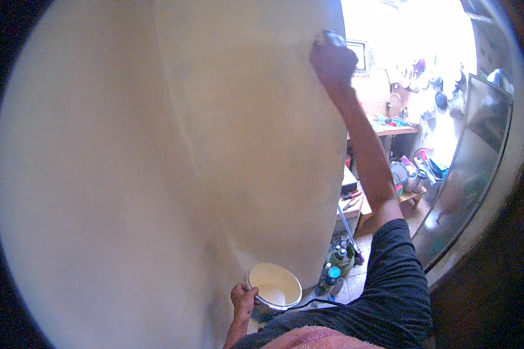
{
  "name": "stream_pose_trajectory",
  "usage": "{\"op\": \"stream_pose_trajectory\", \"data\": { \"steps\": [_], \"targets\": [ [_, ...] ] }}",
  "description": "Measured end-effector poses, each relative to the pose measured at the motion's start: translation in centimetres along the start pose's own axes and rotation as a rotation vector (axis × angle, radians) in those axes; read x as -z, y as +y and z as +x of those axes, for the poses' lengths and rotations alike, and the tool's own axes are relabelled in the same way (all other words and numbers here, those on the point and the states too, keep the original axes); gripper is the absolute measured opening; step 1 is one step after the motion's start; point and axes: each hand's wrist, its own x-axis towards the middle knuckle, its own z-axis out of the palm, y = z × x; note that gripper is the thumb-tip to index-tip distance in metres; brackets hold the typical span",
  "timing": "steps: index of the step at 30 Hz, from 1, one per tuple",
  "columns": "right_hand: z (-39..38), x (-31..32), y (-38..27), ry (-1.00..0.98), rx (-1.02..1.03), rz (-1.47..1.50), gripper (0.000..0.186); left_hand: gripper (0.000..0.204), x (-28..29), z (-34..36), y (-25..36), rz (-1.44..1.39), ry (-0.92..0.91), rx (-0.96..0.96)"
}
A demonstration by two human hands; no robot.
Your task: The person paints a wall using a paintbrush, repeatedly dipping the brush into a bucket of light-colored paint and applying it to the surface.
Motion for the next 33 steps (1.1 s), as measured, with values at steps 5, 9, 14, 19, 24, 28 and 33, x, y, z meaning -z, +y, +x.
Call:
{"op": "stream_pose_trajectory", "data": {
  "steps": [5,9,14,19,24,28,33],
  "targets": [
    [1.1,0.4,-10.9,-0.147,-0.010,0.180,0.014,0.025,-0.3,2.0,-4.2,0.069,0.023,-0.161],
    [1.8,-0.9,-16.6,-0.046,0.029,0.661,0.021,0.024,-0.7,1.2,-1.6,0.084,-0.038,-0.106],
    [4.5,-1.8,-15.9,0.016,-0.140,0.902,0.026,0.027,-1.0,1.3,-2.2,0.025,-0.054,-0.074],
    [6.1,-5.2,-1.0,0.070,0.048,0.625,0.017,0.024,-0.9,1.0,-2.0,0.066,-0.005,-0.135],
    [4.7,-2.9,10.9,-0.076,-0.280,1.409,0.012,0.029,0.3,-0.5,1.7,0.053,-0.075,0.059],
    [5.3,-1.3,16.5,-0.081,-0.258,1.283,0.014,0.028,0.2,-0.8,2.2,-0.067,-0.082,0.021],
    [6.1,2.9,16.9,0.084,-0.105,0.521,0.016,0.026,0.0,-0.5,1.7,-0.064,-0.053,0.036]
  ]
}}
